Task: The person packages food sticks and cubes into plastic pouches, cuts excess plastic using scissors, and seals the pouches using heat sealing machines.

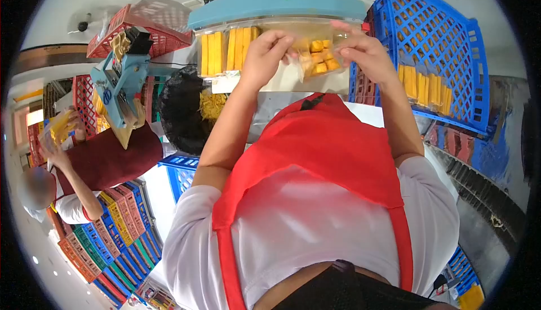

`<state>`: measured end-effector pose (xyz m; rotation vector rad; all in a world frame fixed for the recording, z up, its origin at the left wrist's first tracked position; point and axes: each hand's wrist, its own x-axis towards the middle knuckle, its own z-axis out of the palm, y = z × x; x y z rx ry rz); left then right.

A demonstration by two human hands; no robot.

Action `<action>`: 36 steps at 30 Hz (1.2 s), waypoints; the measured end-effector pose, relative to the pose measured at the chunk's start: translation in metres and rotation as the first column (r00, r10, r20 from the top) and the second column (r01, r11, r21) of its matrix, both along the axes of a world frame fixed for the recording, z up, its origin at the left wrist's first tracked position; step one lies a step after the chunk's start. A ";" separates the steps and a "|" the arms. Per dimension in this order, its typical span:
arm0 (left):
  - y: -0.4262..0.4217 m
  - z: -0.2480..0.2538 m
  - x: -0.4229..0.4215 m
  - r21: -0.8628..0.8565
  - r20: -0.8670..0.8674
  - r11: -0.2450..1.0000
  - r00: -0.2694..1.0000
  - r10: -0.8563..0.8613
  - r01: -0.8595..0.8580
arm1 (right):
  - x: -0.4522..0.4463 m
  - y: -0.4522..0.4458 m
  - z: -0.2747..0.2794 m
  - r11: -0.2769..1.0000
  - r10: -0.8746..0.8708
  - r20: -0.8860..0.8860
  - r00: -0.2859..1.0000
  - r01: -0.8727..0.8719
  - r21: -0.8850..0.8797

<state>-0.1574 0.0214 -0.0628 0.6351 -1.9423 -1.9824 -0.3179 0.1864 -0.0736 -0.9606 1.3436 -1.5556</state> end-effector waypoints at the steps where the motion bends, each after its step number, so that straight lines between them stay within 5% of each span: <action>1: 0.000 -0.013 -0.005 0.004 -0.002 1.000 1.000 0.008 -0.008 | -0.003 -0.004 -0.005 1.000 0.022 -0.010 1.000 -0.021 0.020; 2: -0.001 -0.033 -0.015 0.160 -0.008 0.987 1.000 -0.030 0.031 | -0.006 -0.008 -0.010 0.998 0.044 -0.021 0.999 -0.043 0.040; 4: -0.002 -0.045 -0.021 0.383 -0.035 0.919 0.995 -0.091 0.097 | -0.010 -0.021 -0.033 0.980 0.140 0.246 0.959 -0.170 0.107; 8: 0.006 -0.045 -0.018 0.403 -0.082 0.913 0.996 -0.039 0.069 | -0.008 -0.022 -0.040 0.999 -0.019 0.263 0.965 0.010 0.035; 10: 0.009 -0.041 -0.022 0.519 -0.251 0.851 0.966 0.056 0.085 | -0.006 -0.032 -0.045 0.993 -0.073 0.208 0.975 0.092 -0.080; 11: 0.012 -0.039 -0.024 0.517 -0.253 0.851 0.966 0.055 0.087 | -0.005 -0.033 -0.045 0.992 -0.073 0.206 0.976 0.092 -0.082; 13: 0.019 -0.033 -0.024 0.234 -0.255 0.971 0.967 0.008 0.053 | -0.001 -0.036 -0.042 0.979 -0.166 0.216 0.962 0.186 -0.079; 16: 0.007 -0.042 -0.025 0.281 -0.158 0.959 0.986 0.060 -0.014 | 0.002 -0.034 -0.037 0.956 -0.289 0.075 0.954 0.284 0.077; 20: 0.005 -0.050 -0.020 0.328 -0.118 0.941 0.985 0.130 -0.085 | 0.013 -0.032 -0.030 0.948 -0.312 0.173 0.934 0.319 -0.015; 23: 0.002 -0.048 -0.014 0.368 -0.162 0.929 0.980 0.116 -0.049 | 0.014 -0.031 -0.018 0.944 -0.327 0.056 0.943 0.328 -0.014; 26: 0.004 -0.044 -0.015 0.311 -0.188 0.950 0.978 0.087 -0.025 | 0.008 -0.030 -0.020 0.967 -0.244 0.283 0.928 0.253 0.003; 28: 0.006 -0.041 -0.011 0.257 -0.217 0.966 0.976 0.038 0.019 | -0.001 -0.034 -0.030 0.985 -0.151 0.002 0.989 0.150 0.086; 31: 0.009 -0.036 -0.003 0.229 -0.204 0.971 0.979 -0.020 0.068 | -0.014 -0.036 -0.033 0.990 -0.003 -0.162 0.987 0.026 0.140; 36: 0.016 -0.038 0.010 0.212 -0.226 0.974 0.974 -0.025 0.074 | 0.002 -0.025 -0.026 0.990 0.063 0.064 0.996 -0.070 0.124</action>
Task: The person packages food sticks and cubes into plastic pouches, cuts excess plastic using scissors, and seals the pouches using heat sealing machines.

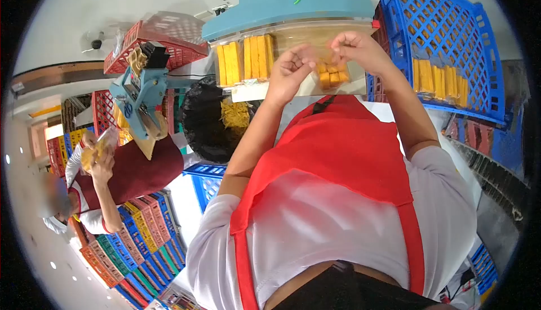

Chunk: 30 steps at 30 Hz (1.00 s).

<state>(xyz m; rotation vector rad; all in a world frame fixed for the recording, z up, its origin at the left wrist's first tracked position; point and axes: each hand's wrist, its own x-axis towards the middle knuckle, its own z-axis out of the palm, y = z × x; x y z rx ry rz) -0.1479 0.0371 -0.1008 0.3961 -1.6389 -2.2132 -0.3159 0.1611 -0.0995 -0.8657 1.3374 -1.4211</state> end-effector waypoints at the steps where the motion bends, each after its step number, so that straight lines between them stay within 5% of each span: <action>1: 0.002 0.001 0.003 0.027 0.015 1.000 1.000 0.010 -0.010 | 0.005 0.003 0.005 0.998 0.018 0.022 1.000 -0.019 0.056; 6: -0.007 0.001 -0.018 0.041 0.172 0.999 0.985 0.015 -0.022 | 0.010 -0.007 -0.008 0.981 -0.191 0.295 0.936 0.188 0.037; 8: -0.022 -0.014 -0.037 0.182 0.121 0.977 0.989 0.089 -0.111 | 0.012 -0.016 -0.008 0.953 -0.286 0.345 0.894 0.302 0.010; 11: -0.020 0.001 -0.047 0.099 0.031 0.983 0.988 0.150 -0.153 | 0.016 -0.023 0.007 0.915 -0.325 0.535 0.779 0.402 -0.029; 13: -0.019 -0.002 -0.045 0.049 0.068 0.990 0.989 0.129 -0.133 | 0.012 -0.019 -0.004 0.965 -0.233 0.092 0.968 0.242 -0.100; 17: -0.016 -0.001 -0.042 0.082 0.203 0.980 0.966 0.160 -0.180 | -0.005 -0.017 -0.016 0.953 -0.303 0.129 0.944 0.301 0.035; 23: -0.020 -0.009 -0.038 0.233 0.177 0.936 0.958 0.227 -0.265 | 0.013 -0.012 0.013 0.927 -0.375 0.152 0.915 0.364 0.095; 24: -0.021 -0.011 -0.039 0.235 0.174 0.935 0.958 0.228 -0.265 | 0.015 -0.014 0.008 0.939 -0.341 -0.027 0.940 0.342 0.039; 25: -0.021 -0.014 -0.039 0.186 0.167 0.965 0.974 0.154 -0.185 | 0.018 -0.015 0.004 0.951 -0.305 -0.205 0.930 0.310 -0.012; 30: -0.013 -0.005 -0.036 -0.043 0.153 0.997 0.985 0.077 -0.071 | 0.013 -0.018 -0.006 0.958 -0.285 -0.042 0.958 0.284 -0.030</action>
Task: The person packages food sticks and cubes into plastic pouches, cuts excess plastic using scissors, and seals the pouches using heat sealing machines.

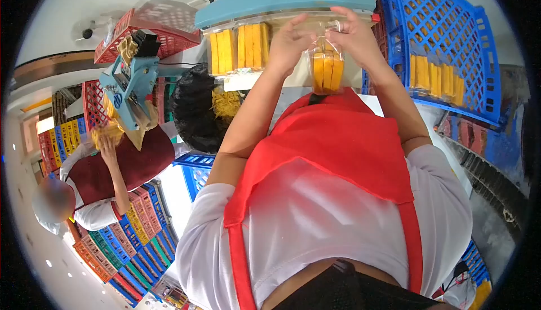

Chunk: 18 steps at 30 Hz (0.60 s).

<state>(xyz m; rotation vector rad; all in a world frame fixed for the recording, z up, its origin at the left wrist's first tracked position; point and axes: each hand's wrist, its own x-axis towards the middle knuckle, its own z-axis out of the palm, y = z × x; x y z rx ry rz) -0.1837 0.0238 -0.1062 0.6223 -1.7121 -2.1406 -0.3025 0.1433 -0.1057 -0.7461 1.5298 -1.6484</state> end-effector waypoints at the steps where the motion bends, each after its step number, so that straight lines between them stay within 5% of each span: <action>1: -0.003 -0.005 0.001 0.117 0.002 0.993 1.000 0.013 -0.014 | -0.002 0.001 -0.002 1.000 -0.017 0.021 1.000 0.016 0.024; 7: -0.008 -0.010 0.005 0.333 0.002 0.942 0.999 0.050 -0.048 | -0.003 0.008 0.010 0.994 0.087 0.349 0.933 -0.059 -0.092; 12: 0.002 -0.009 0.005 0.248 -0.059 0.968 0.997 0.051 -0.035 | -0.002 0.012 -0.005 0.998 -0.058 0.225 0.973 0.066 -0.026; 14: 0.004 -0.008 0.005 0.063 -0.022 0.998 0.999 0.025 -0.024 | -0.003 0.011 -0.008 0.994 -0.104 0.161 0.981 0.110 -0.027; 18: 0.010 -0.011 0.004 0.059 0.101 0.990 0.988 0.120 -0.127 | -0.006 0.013 -0.011 0.988 -0.150 0.075 0.986 0.152 -0.023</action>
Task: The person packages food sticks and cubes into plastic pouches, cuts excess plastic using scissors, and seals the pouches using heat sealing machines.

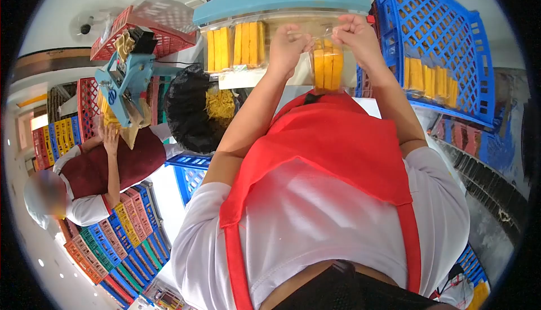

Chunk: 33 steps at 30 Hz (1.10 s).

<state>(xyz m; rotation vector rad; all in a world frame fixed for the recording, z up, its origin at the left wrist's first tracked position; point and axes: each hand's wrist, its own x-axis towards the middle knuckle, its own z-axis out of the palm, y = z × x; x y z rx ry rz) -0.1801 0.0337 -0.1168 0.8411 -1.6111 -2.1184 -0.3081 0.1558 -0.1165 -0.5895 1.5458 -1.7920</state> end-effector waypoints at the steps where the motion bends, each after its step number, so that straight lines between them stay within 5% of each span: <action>1: 0.001 -0.003 0.000 0.092 -0.062 0.995 0.997 0.040 -0.035 | 0.000 0.001 -0.001 1.000 0.010 0.007 1.000 -0.010 -0.017; 3: 0.000 -0.012 0.001 0.188 -0.118 0.980 0.989 0.089 -0.065 | 0.000 0.003 0.001 0.999 0.032 -0.028 0.999 -0.032 0.016; 5: -0.004 -0.020 0.001 0.081 -0.249 0.996 0.968 -0.024 0.046 | 0.000 0.006 0.010 0.997 0.057 -0.065 0.996 -0.054 0.047; 7: 0.002 -0.004 -0.002 -0.029 -0.226 0.988 0.962 -0.154 0.152 | -0.004 0.014 0.027 0.910 0.376 -0.273 0.885 -0.296 0.290; 9: 0.009 0.011 -0.005 -0.136 -0.185 0.957 0.943 -0.277 0.255 | -0.005 0.021 0.055 0.804 0.525 -0.203 0.826 -0.403 0.438; 10: 0.012 0.016 -0.009 -0.376 -0.149 0.890 0.931 -0.332 0.257 | -0.005 0.023 0.063 0.664 0.649 -0.111 0.753 -0.489 0.566; 11: 0.014 0.019 -0.011 -0.593 -0.100 0.766 0.921 -0.376 0.248 | -0.004 0.024 0.062 0.664 0.651 -0.116 0.750 -0.489 0.566; 12: 0.015 0.021 -0.011 -0.803 -0.086 0.582 0.943 -0.322 0.125 | -0.004 0.026 0.058 0.776 0.506 -0.010 0.863 -0.449 0.443; 13: 0.018 0.032 -0.006 -0.803 -0.087 0.584 0.945 -0.316 0.121 | -0.002 0.028 0.053 0.869 0.351 0.124 0.928 -0.373 0.327; 14: 0.022 0.043 -0.001 -0.901 -0.074 0.430 0.956 -0.284 0.058 | 0.002 0.027 0.046 0.866 0.356 0.125 0.926 -0.377 0.327; 15: 0.024 0.051 0.003 -0.966 -0.064 0.257 0.966 -0.250 0.002 | 0.006 0.027 0.038 0.946 0.177 0.236 0.956 -0.231 0.229; 16: 0.025 0.048 0.004 -0.967 -0.061 0.255 0.967 -0.248 0.004 | 0.009 0.026 0.031 0.987 0.003 0.358 0.934 -0.060 0.148; 18: 0.027 0.033 0.006 -0.965 -0.065 0.258 0.994 -0.083 -0.041 | 0.018 0.023 0.024 0.990 0.036 0.389 0.921 -0.086 0.113; 21: 0.009 0.012 0.008 -0.934 -0.076 0.353 0.995 -0.057 -0.051 | 0.015 0.021 0.021 0.987 0.114 0.407 0.906 -0.149 0.057; 24: -0.007 0.006 0.008 -0.896 -0.103 0.440 0.993 -0.065 -0.064 | -0.004 0.019 0.027 0.972 0.105 -0.303 0.947 -0.033 0.234; 28: -0.017 0.006 0.003 -0.731 -0.079 0.682 0.995 -0.058 -0.018 | -0.016 -0.002 0.015 0.998 -0.057 -0.639 0.767 0.041 -0.039; 29: -0.016 0.010 0.002 -0.734 -0.082 0.679 0.995 -0.062 -0.019 | -0.023 -0.005 0.012 0.990 0.107 -0.698 0.708 -0.140 0.010; 31: -0.007 0.023 0.006 -0.720 -0.033 0.693 0.996 -0.084 0.035 | -0.022 -0.005 0.019 0.947 0.262 -0.741 0.619 -0.314 0.073; 32: -0.001 0.023 0.009 -0.719 -0.031 0.694 0.996 -0.083 0.036 | -0.019 -0.001 0.024 0.935 0.342 -0.520 0.783 -0.336 0.110; 33: 0.005 0.021 0.011 -0.562 -0.046 0.827 0.997 -0.063 0.026 | -0.017 0.000 0.028 0.920 0.392 -0.257 0.883 -0.368 0.138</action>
